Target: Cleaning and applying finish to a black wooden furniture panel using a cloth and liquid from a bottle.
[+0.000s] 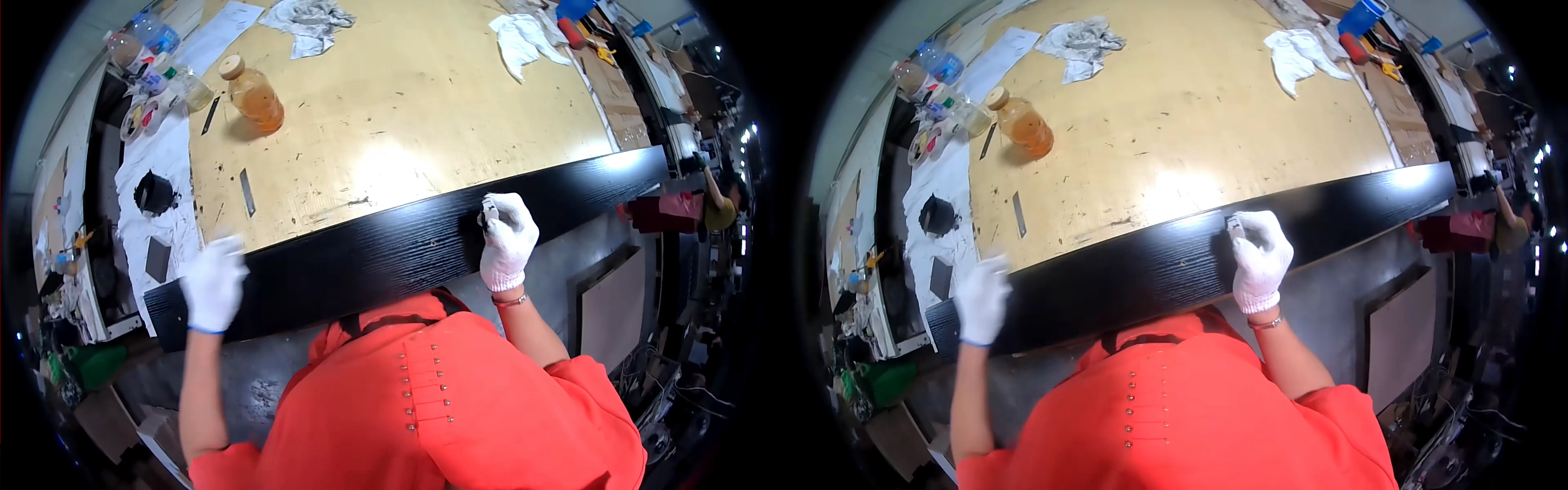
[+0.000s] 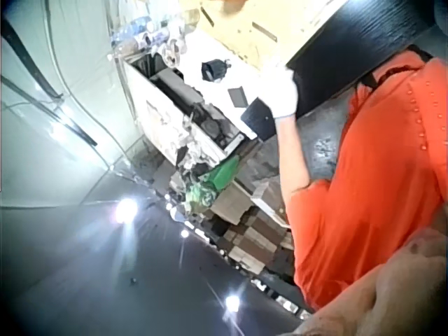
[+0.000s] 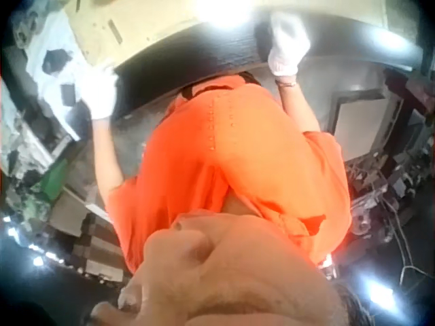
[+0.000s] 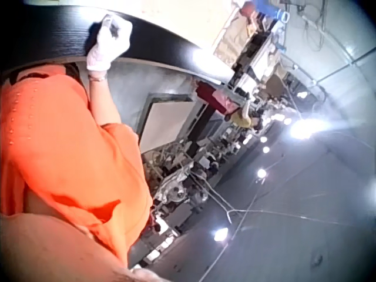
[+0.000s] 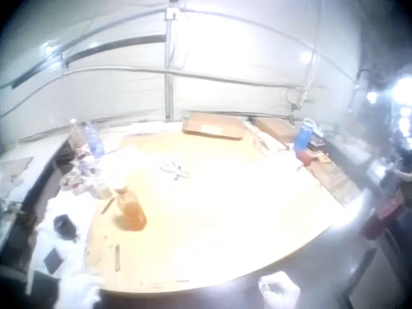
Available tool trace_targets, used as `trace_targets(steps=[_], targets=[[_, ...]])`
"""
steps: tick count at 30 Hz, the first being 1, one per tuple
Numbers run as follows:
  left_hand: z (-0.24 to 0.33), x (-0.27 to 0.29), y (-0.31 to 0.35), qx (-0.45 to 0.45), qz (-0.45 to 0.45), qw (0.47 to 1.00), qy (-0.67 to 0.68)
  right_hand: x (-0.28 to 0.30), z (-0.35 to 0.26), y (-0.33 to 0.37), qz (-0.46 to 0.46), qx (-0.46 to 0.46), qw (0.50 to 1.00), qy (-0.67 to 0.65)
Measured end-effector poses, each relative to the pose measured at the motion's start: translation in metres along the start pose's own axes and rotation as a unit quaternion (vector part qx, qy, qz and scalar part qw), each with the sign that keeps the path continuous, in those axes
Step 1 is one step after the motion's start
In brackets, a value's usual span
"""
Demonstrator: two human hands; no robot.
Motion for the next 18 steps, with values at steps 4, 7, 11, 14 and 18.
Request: trace_targets(steps=[4,7,11,14,18], targets=[[-0.067,0.053,0.067,0.204,-0.042,0.972,-0.111,-0.008,0.001,0.000,-0.017,-0.007,1.000,-0.011],[0.035,0.002,-0.020,0.066,-0.091,0.994,0.004,-0.010,0.000,0.001,-0.026,0.009,0.999,-0.029],[-0.003,0.012,-0.003,0.084,-0.103,0.988,0.078,0.000,-0.001,0.000,-0.022,-0.008,1.000,0.012],[-0.097,0.079,0.072,0.217,-0.093,0.969,-0.072,-0.004,0.001,0.001,-0.022,0.000,1.000,0.010],[-0.045,0.057,0.028,0.302,0.050,0.944,0.126,-0.008,0.002,0.000,-0.031,0.001,1.000,0.005]])
Point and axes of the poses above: each hand's wrist, its own y-axis away from the middle knuckle, its own x-axis out of the back of the hand, z = x × y, the point moved 2 cm from there along -y, towards the middle knuckle, and after that the axes turned 13 degrees about -x, right-handed, at the moved point
